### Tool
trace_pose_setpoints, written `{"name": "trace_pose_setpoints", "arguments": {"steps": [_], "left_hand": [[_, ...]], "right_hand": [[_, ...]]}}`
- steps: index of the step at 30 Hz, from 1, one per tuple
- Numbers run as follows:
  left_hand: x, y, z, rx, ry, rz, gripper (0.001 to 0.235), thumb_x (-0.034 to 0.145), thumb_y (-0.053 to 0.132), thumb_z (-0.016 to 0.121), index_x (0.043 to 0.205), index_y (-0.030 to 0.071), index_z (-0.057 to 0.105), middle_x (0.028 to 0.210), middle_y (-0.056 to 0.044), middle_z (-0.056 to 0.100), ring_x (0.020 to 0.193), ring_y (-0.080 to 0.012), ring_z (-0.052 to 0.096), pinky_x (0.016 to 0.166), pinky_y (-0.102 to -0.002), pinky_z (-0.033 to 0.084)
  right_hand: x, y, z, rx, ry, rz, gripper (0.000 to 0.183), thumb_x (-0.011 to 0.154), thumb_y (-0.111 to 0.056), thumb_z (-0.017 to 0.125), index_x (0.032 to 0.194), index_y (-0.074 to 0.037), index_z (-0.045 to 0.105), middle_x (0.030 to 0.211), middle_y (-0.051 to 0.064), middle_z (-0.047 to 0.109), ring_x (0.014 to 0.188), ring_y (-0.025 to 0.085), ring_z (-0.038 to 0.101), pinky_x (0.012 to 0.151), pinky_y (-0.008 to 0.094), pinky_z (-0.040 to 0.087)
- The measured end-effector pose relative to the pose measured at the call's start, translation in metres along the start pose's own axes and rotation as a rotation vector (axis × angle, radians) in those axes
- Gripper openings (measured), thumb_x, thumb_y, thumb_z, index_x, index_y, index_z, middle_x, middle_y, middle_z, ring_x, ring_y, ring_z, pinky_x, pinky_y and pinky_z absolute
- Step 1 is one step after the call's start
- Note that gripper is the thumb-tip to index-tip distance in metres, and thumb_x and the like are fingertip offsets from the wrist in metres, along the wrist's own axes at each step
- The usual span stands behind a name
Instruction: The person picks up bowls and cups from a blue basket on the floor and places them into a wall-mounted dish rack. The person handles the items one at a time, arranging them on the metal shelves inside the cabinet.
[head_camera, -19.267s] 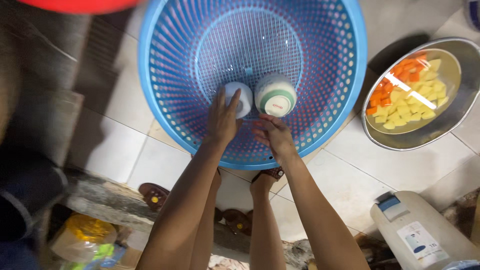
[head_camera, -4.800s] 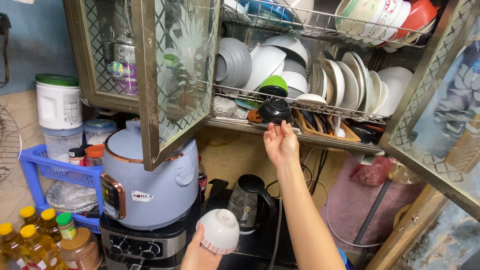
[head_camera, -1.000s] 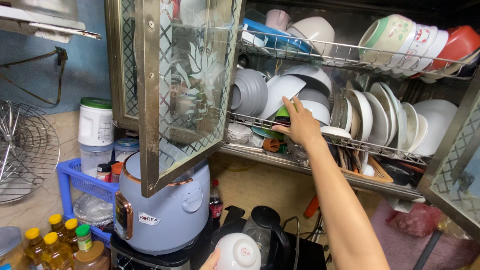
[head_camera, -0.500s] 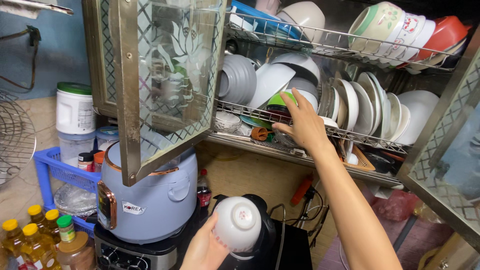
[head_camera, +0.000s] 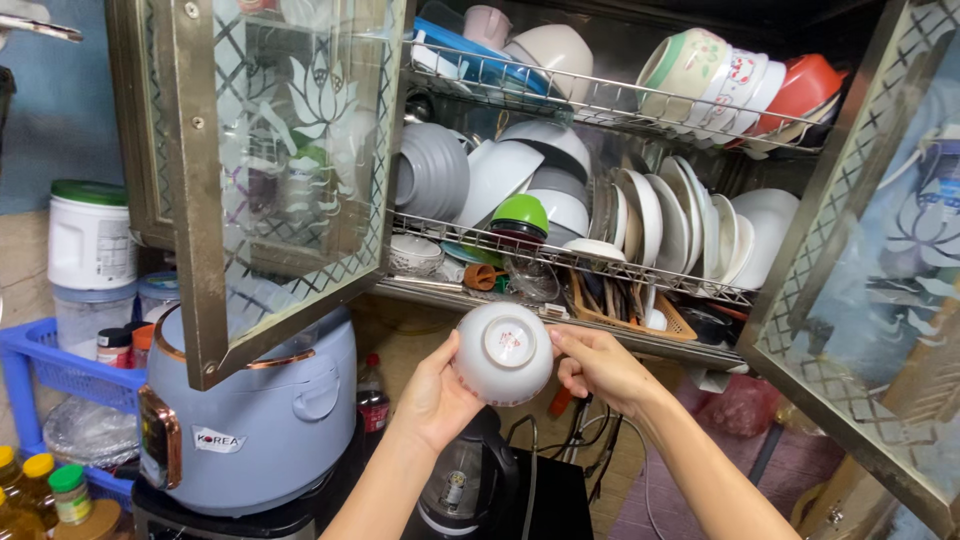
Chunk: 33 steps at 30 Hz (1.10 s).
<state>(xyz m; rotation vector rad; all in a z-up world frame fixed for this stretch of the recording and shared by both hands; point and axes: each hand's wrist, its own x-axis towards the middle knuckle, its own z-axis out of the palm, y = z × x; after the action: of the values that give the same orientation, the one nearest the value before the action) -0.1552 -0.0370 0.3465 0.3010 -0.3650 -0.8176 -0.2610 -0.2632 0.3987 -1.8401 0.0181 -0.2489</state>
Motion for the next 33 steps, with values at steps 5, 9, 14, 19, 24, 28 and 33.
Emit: {"name": "trace_pose_setpoints", "arguments": {"steps": [5, 9, 14, 19, 24, 28, 33], "left_hand": [[0.042, 0.005, 0.02, 0.072, -0.123, -0.021, 0.046, 0.1, 0.029, 0.055, 0.139, 0.005, 0.055, 0.135, -0.011, 0.065, 0.125, -0.0255, 0.06, 0.108, -0.047, 0.046], [0.067, 0.018, 0.039, 0.125, -0.367, -0.061, 0.048, 0.1, 0.031, 0.055, 0.139, 0.003, 0.053, 0.136, -0.013, 0.064, 0.127, -0.026, 0.06, 0.112, -0.047, 0.043], [0.095, 0.042, 0.079, 0.342, -0.288, 0.064, 0.054, 0.097, 0.038, 0.058, 0.146, 0.016, 0.05, 0.147, -0.01, 0.054, 0.135, -0.0279, 0.047, 0.111, -0.047, 0.039], [0.126, 0.047, 0.103, 0.617, -0.158, 0.246, 0.07, 0.093, 0.048, 0.059, 0.153, 0.017, 0.043, 0.152, -0.012, 0.048, 0.141, -0.0313, 0.045, 0.109, -0.049, 0.04], [0.155, 0.03, 0.107, 1.158, -0.25, 0.6, 0.081, 0.094, 0.049, 0.061, 0.159, 0.009, 0.034, 0.156, -0.022, 0.047, 0.148, -0.0352, 0.049, 0.121, -0.05, 0.039], [0.149, 0.021, 0.096, 1.864, -0.179, 0.9, 0.081, 0.096, 0.05, 0.059, 0.161, 0.012, 0.027, 0.166, -0.024, 0.023, 0.155, -0.041, 0.02, 0.123, -0.058, 0.02], [0.136, 0.019, 0.089, 2.366, -0.058, 0.947, 0.089, 0.091, 0.052, 0.064, 0.161, 0.019, 0.021, 0.165, -0.027, 0.007, 0.152, -0.0486, 0.006, 0.117, -0.066, 0.008]], "right_hand": [[-0.008, -0.029, -0.014, 0.164, 0.075, -0.056, 0.03, 0.098, -0.024, 0.061, 0.122, -0.006, 0.066, 0.077, 0.0, 0.064, 0.061, 0.006, 0.059, 0.051, 0.02, 0.049], [-0.011, -0.045, -0.032, 0.278, -0.05, -0.193, 0.023, 0.103, -0.022, 0.061, 0.112, -0.001, 0.064, 0.081, 0.004, 0.065, 0.066, 0.009, 0.062, 0.06, 0.022, 0.053], [-0.001, -0.063, -0.05, 0.278, -0.028, -0.346, 0.017, 0.103, -0.018, 0.061, 0.107, -0.002, 0.064, 0.085, 0.002, 0.066, 0.074, 0.009, 0.064, 0.068, 0.022, 0.053], [0.028, -0.124, -0.077, 0.325, 0.158, -0.546, 0.01, 0.103, -0.016, 0.062, 0.105, -0.007, 0.061, 0.088, 0.001, 0.065, 0.078, 0.01, 0.065, 0.071, 0.023, 0.055], [0.067, -0.196, -0.106, 0.287, 0.363, -0.79, 0.01, 0.105, -0.015, 0.061, 0.11, -0.007, 0.065, 0.094, 0.003, 0.07, 0.079, 0.009, 0.068, 0.072, 0.022, 0.059], [0.1, -0.232, -0.126, 0.193, 0.512, -0.823, 0.012, 0.108, -0.017, 0.061, 0.106, -0.005, 0.063, 0.094, 0.003, 0.069, 0.08, 0.009, 0.069, 0.072, 0.022, 0.061], [0.136, -0.251, -0.143, 0.027, 0.6, -0.875, 0.012, 0.105, -0.016, 0.061, 0.107, -0.005, 0.064, 0.093, 0.003, 0.07, 0.078, 0.009, 0.069, 0.069, 0.022, 0.061]]}}
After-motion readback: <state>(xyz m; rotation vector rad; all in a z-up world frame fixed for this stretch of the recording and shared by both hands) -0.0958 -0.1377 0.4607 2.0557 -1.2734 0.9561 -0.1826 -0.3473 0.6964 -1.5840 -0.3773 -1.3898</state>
